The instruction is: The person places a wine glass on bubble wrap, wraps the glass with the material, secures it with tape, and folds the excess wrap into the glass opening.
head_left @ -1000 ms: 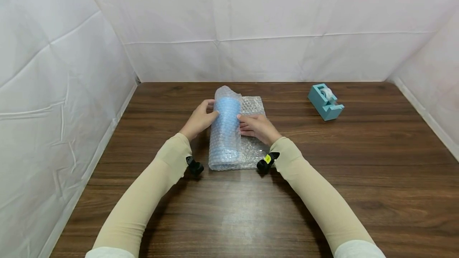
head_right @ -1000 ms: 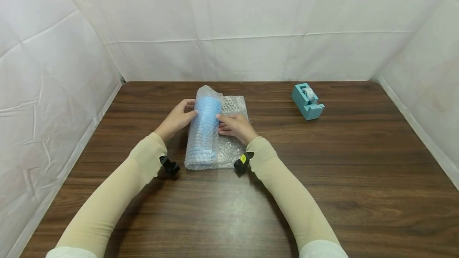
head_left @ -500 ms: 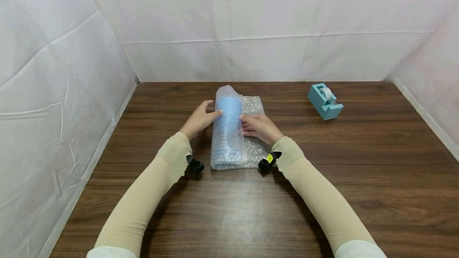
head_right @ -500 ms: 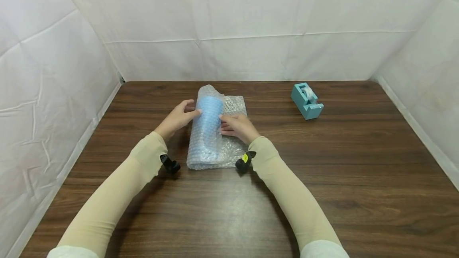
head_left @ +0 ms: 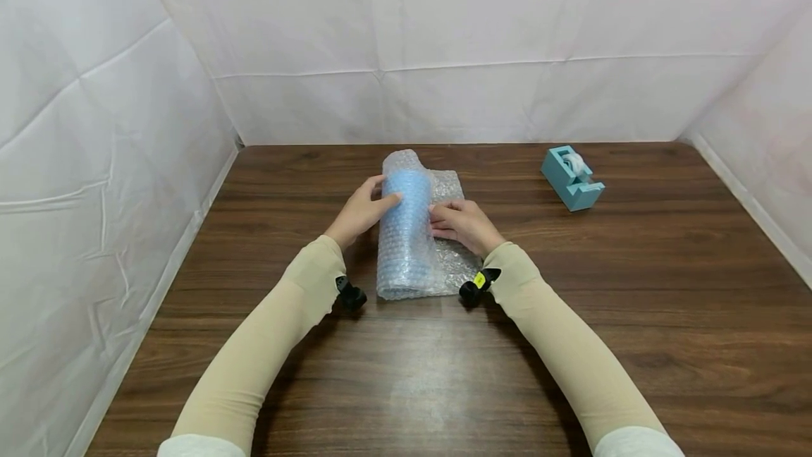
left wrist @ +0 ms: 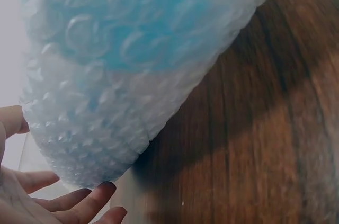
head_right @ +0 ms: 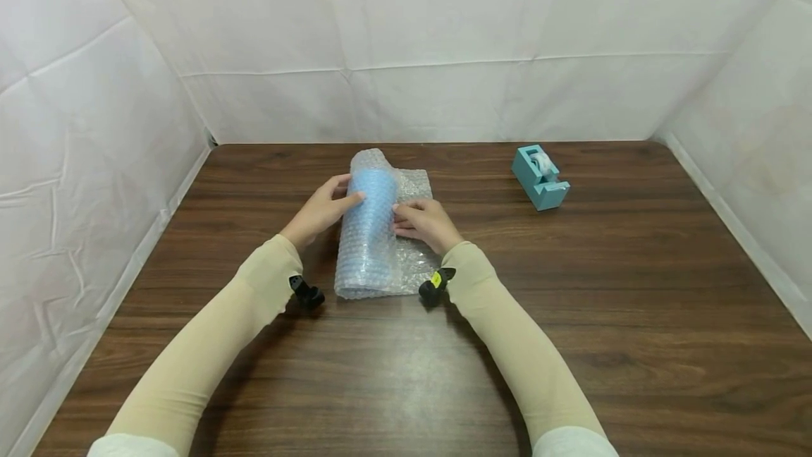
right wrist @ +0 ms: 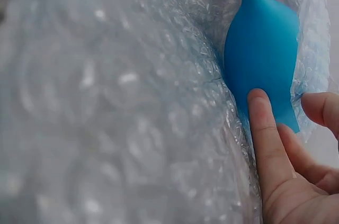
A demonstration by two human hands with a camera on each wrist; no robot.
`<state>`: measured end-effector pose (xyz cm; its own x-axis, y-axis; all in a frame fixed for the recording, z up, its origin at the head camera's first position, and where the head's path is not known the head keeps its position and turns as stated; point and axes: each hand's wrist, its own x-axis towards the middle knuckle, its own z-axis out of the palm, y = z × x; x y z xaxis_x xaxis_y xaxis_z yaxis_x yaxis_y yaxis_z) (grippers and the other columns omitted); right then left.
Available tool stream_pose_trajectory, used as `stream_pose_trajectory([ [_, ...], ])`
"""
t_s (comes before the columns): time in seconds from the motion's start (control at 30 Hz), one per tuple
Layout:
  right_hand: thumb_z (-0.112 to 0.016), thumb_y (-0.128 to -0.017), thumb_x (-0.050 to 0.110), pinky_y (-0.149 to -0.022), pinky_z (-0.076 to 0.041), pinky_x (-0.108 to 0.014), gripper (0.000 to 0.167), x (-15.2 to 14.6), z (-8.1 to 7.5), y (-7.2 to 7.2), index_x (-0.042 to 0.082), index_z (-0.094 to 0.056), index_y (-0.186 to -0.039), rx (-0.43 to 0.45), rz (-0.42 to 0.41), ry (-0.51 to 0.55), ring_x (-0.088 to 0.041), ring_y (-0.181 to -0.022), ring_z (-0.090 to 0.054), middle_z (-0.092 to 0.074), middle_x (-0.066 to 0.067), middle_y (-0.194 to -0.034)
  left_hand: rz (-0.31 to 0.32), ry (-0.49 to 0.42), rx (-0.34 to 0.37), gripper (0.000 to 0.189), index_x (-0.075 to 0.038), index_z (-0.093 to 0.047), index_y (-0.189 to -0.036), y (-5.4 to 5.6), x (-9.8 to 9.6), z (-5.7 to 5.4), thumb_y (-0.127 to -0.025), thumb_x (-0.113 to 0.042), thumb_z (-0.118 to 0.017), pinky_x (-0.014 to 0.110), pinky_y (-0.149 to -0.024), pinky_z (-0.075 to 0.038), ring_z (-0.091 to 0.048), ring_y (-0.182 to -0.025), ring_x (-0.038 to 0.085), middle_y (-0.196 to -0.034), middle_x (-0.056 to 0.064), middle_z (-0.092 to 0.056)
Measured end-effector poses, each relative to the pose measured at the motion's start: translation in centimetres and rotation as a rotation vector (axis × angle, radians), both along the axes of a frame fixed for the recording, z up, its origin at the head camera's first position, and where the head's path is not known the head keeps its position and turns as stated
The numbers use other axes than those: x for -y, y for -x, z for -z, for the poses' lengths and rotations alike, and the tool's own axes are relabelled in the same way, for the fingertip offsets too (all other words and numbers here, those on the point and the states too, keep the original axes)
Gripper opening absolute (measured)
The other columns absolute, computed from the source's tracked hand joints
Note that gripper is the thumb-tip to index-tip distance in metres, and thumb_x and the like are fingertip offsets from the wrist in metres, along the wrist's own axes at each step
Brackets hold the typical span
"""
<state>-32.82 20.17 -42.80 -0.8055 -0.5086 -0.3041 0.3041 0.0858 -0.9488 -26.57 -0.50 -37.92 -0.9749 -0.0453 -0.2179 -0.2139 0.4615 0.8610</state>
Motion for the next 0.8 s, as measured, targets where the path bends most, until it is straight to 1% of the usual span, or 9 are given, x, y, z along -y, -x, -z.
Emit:
stream_pose_trajectory([
  [0.07, -0.059, -0.096, 0.016, -0.084, -0.056, -0.029, 0.025, -0.1, 0.1, 0.0, -0.001, -0.050, -0.113, -0.006, 0.021, 0.010, -0.013, -0.084, -0.065, -0.055, -0.011, -0.105, -0.004, 0.005, -0.007, 0.069, -0.017, -0.023, -0.153, 0.0, -0.2, 0.0, -0.097, -0.041, -0.054, 0.049, -0.110, -0.035, -0.033, -0.141, 0.030, -0.155, 0.013, -0.030],
  [0.17, -0.060, -0.095, 0.014, -0.084, -0.056, -0.030, 0.020, -0.2, 0.1, 0.0, 0.003, -0.049, -0.108, -0.010, 0.047, 0.022, -0.013, -0.083, -0.066, -0.055, -0.011, -0.105, -0.016, 0.028, -0.024, 0.068, -0.017, -0.025, -0.152, 0.1, -0.5, 0.0, -0.096, -0.041, -0.055, 0.050, -0.110, -0.035, -0.033, -0.140, 0.031, -0.154, 0.013, -0.029],
  [0.3, -0.058, -0.096, 0.012, -0.089, -0.054, -0.033, 0.016, -0.4, 0.1, -0.1, 0.002, -0.052, -0.106, -0.024, 0.031, 0.026, -0.013, -0.084, -0.065, -0.055, -0.010, -0.104, -0.036, 0.063, -0.063, 0.067, -0.017, -0.029, -0.150, 0.2, -0.8, 0.2, -0.094, -0.041, -0.058, 0.051, -0.110, -0.034, -0.032, -0.140, 0.031, -0.153, 0.013, -0.027],
  [0.43, -0.057, -0.097, 0.012, -0.092, -0.053, -0.034, 0.013, -0.4, 0.1, -0.2, 0.000, -0.056, -0.104, -0.028, 0.015, 0.028, -0.014, -0.088, -0.063, -0.056, -0.009, -0.102, -0.042, 0.065, -0.084, 0.066, -0.017, -0.032, -0.149, 0.2, -0.9, 0.3, -0.094, -0.041, -0.059, 0.050, -0.110, -0.035, -0.032, -0.140, 0.031, -0.153, 0.012, -0.028],
  [0.67, -0.058, -0.096, 0.010, -0.089, -0.054, -0.031, 0.016, -0.6, 0.1, -0.1, -0.003, -0.059, -0.104, -0.017, 0.030, 0.024, -0.014, -0.089, -0.063, -0.058, -0.008, -0.103, -0.036, 0.067, -0.091, 0.067, -0.016, -0.031, -0.149, 0.2, -1.2, 0.2, -0.094, -0.041, -0.059, 0.050, -0.109, -0.035, -0.033, -0.139, 0.031, -0.152, 0.013, -0.030],
  [0.8, -0.058, -0.096, 0.009, -0.088, -0.055, -0.031, 0.013, -0.7, 0.2, 0.0, -0.002, -0.058, -0.104, -0.006, 0.034, 0.033, -0.014, -0.088, -0.063, -0.057, -0.009, -0.103, -0.041, 0.082, -0.099, 0.067, -0.014, -0.032, -0.149, 0.3, -1.5, 0.1, -0.094, -0.040, -0.060, 0.050, -0.109, -0.036, -0.035, -0.138, 0.031, -0.151, 0.013, -0.031],
])
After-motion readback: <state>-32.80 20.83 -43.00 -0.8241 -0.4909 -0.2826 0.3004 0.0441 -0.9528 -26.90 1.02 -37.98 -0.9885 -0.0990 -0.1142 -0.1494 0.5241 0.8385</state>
